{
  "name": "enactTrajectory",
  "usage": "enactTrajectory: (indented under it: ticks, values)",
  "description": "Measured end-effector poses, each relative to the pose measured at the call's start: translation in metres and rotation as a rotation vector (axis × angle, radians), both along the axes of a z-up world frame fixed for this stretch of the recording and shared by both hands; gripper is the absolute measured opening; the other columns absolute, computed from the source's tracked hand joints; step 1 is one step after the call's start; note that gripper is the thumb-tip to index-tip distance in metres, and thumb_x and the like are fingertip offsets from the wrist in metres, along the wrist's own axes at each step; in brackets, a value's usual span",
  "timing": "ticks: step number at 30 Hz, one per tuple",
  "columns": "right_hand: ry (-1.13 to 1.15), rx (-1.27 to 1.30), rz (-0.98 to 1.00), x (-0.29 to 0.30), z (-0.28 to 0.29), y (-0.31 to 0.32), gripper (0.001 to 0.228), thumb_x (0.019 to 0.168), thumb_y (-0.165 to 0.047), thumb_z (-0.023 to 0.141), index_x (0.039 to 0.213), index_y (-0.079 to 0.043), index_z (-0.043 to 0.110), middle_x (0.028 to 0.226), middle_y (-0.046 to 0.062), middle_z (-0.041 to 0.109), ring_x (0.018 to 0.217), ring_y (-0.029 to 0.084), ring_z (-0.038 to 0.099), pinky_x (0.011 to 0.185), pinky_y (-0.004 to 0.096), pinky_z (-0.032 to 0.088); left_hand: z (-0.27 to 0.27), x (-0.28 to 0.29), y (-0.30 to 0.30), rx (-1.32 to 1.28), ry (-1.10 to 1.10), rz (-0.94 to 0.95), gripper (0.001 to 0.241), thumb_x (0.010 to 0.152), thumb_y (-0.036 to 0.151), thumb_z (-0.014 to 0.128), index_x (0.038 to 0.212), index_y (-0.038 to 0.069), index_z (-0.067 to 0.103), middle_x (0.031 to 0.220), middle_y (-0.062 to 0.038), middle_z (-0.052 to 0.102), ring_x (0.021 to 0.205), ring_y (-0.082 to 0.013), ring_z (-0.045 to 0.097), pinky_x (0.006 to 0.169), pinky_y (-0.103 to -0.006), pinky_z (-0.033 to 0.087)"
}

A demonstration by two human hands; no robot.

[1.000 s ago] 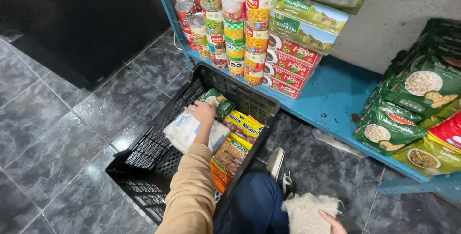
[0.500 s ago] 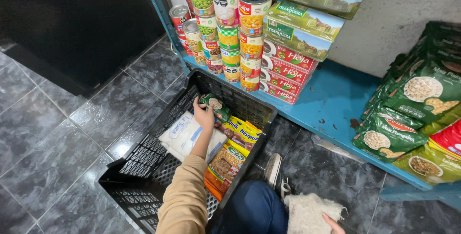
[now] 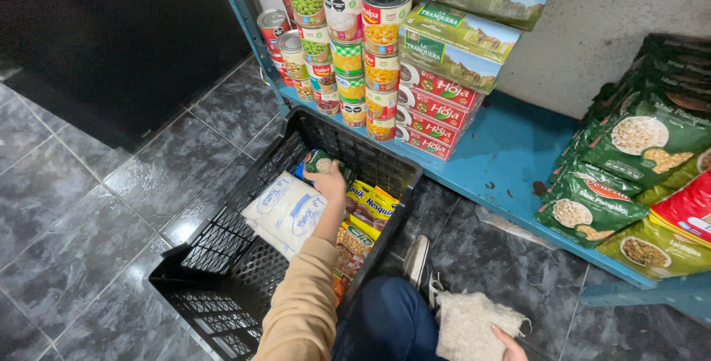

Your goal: The person wipes various packaged food items with a cloth and places them into a black crate while sitting on the floor of a storage area.

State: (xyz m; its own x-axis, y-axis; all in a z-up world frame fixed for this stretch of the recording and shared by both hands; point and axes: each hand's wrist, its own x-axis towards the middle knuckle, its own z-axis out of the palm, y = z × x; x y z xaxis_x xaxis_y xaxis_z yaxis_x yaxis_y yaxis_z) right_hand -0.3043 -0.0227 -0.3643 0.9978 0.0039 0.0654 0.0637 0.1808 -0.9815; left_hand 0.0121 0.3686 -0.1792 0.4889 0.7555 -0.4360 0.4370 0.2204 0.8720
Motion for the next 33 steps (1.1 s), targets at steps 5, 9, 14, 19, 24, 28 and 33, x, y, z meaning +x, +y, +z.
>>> enactTrajectory:
  ticks: [5,9,14,19,24,28,33]
  values:
    - [0.053,0.245,-0.176,0.002,0.004,0.014,0.048,0.077,-0.012,0.055,0.117,0.015,0.054,0.137,0.030,0.043,0.134,0.035,0.036,0.114,0.048,0.021,0.005,-0.007,-0.001,0.551,0.013,-0.279,0.063,0.093,0.009,0.043,0.147,0.028,0.017,0.115,-0.019,0.047,0.079,-0.0374,0.055,0.055,-0.0452,0.041]
    - [0.248,0.344,-0.420,0.018,0.012,0.021,0.035,0.074,0.005,0.055,0.109,0.010,0.060,0.126,0.025,0.054,0.127,0.029,0.046,0.113,0.041,0.030,0.011,-0.016,0.015,0.619,-0.071,-0.379,0.053,0.088,0.003,0.043,0.137,0.023,0.042,0.128,-0.021,0.045,0.091,-0.0391,0.056,0.062,-0.0440,0.046]
    - [0.818,0.671,-0.405,0.019,0.063,0.033,0.045,0.088,-0.022,0.043,0.131,-0.009,0.045,0.125,0.013,0.050,0.119,0.032,0.045,0.102,0.049,0.033,0.033,-0.049,0.027,0.733,-0.347,-0.644,0.056,0.089,0.018,0.052,0.142,0.010,0.037,0.099,-0.009,0.065,0.079,-0.0249,0.059,0.067,-0.0340,0.042]
    - [0.900,0.753,-0.383,0.014,0.169,0.068,0.047,0.091,-0.033,0.039,0.131,-0.009,0.044,0.126,0.016,0.049,0.120,0.035,0.044,0.104,0.053,0.031,0.065,-0.107,0.019,0.642,-0.482,-0.874,0.062,0.084,0.031,0.058,0.141,0.020,0.036,0.132,-0.010,0.049,0.117,-0.0303,0.040,0.094,-0.0473,0.033]
    - [0.754,0.747,-0.337,-0.002,0.121,0.071,0.041,0.088,-0.024,0.047,0.125,-0.006,0.050,0.122,0.016,0.054,0.114,0.033,0.049,0.100,0.048,0.036,0.087,-0.180,-0.009,0.372,-0.650,-1.069,0.068,0.081,0.033,0.064,0.141,0.019,0.035,0.134,-0.005,0.051,0.120,-0.0198,0.048,0.093,-0.0353,0.042]
    - [0.779,0.787,-0.261,-0.017,0.115,0.097,0.050,0.086,-0.022,0.045,0.130,0.002,0.046,0.125,0.024,0.051,0.114,0.039,0.048,0.101,0.053,0.034,0.098,-0.247,-0.034,0.306,-0.552,-1.315,0.066,0.080,0.023,0.066,0.140,0.025,0.037,0.145,-0.006,0.039,0.138,-0.0306,0.024,0.108,-0.0437,0.024]
    - [0.743,0.717,-0.076,-0.052,0.084,0.124,0.078,0.064,-0.017,0.065,0.136,-0.002,0.040,0.121,0.028,0.055,0.101,0.045,0.057,0.082,0.057,0.047,0.114,-0.314,-0.071,0.060,-0.598,-1.395,0.067,0.076,0.010,0.068,0.137,0.016,0.042,0.137,-0.009,0.049,0.117,-0.0142,0.050,0.093,-0.0278,0.042]
